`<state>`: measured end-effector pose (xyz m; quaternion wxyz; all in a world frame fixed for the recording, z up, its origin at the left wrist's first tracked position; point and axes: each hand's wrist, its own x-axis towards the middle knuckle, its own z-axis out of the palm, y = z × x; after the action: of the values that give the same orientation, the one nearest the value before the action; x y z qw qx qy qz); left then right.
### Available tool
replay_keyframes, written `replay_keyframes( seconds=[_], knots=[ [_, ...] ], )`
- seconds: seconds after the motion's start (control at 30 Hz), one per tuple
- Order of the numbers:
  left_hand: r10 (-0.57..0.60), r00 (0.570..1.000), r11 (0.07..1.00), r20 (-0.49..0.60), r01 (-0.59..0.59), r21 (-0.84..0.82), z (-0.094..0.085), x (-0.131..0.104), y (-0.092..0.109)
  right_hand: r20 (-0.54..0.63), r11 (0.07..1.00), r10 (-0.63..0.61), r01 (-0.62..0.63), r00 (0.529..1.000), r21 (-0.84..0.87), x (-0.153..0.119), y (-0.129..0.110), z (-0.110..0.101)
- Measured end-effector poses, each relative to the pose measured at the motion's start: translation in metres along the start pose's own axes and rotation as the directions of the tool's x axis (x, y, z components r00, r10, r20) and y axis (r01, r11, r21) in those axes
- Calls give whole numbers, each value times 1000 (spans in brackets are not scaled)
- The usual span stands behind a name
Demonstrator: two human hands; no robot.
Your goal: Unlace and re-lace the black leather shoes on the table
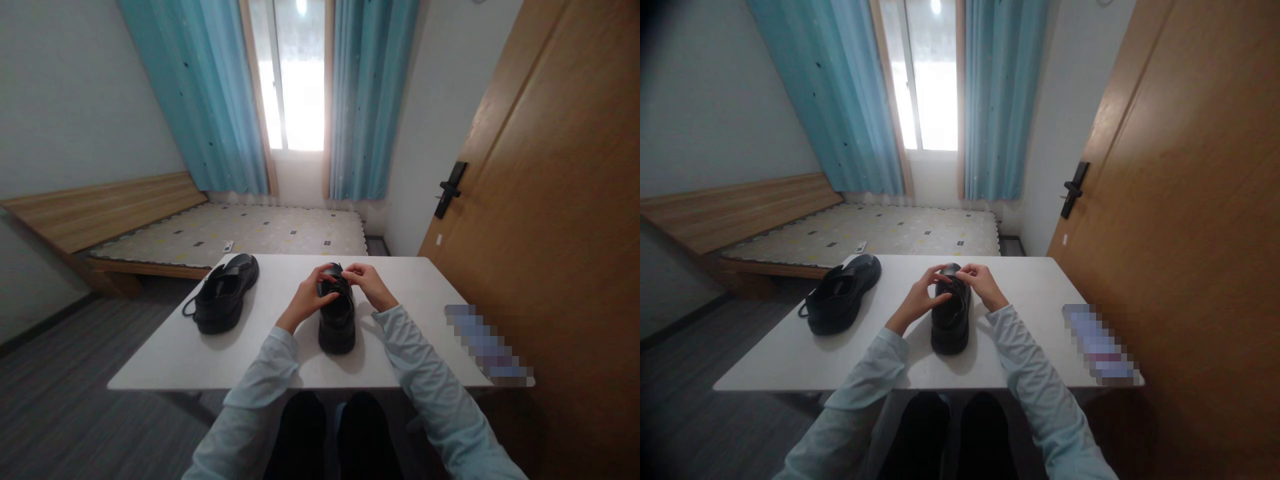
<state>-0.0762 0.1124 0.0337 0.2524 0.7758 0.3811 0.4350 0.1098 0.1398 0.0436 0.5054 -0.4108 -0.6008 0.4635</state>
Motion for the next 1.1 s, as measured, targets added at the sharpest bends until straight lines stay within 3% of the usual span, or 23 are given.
replay_keyframes(
  seconds=[0.3,0.6,0.9,1.1],
  knots=[
    [37,999,999,6,-37,1,-3,-3,-4,-198,979,18,23,980,204,2,-6,-8],
    [48,998,999,-34,-48,-16,-3,-5,-6,-298,933,1,106,955,345,0,-15,-19],
    [74,994,997,-74,-76,-25,0,-4,-14,-226,872,-143,231,964,433,-2,-17,-14],
    [70,997,997,-31,-70,-14,-4,-6,-7,-131,919,-57,103,990,381,-4,-17,-13]
  ],
)
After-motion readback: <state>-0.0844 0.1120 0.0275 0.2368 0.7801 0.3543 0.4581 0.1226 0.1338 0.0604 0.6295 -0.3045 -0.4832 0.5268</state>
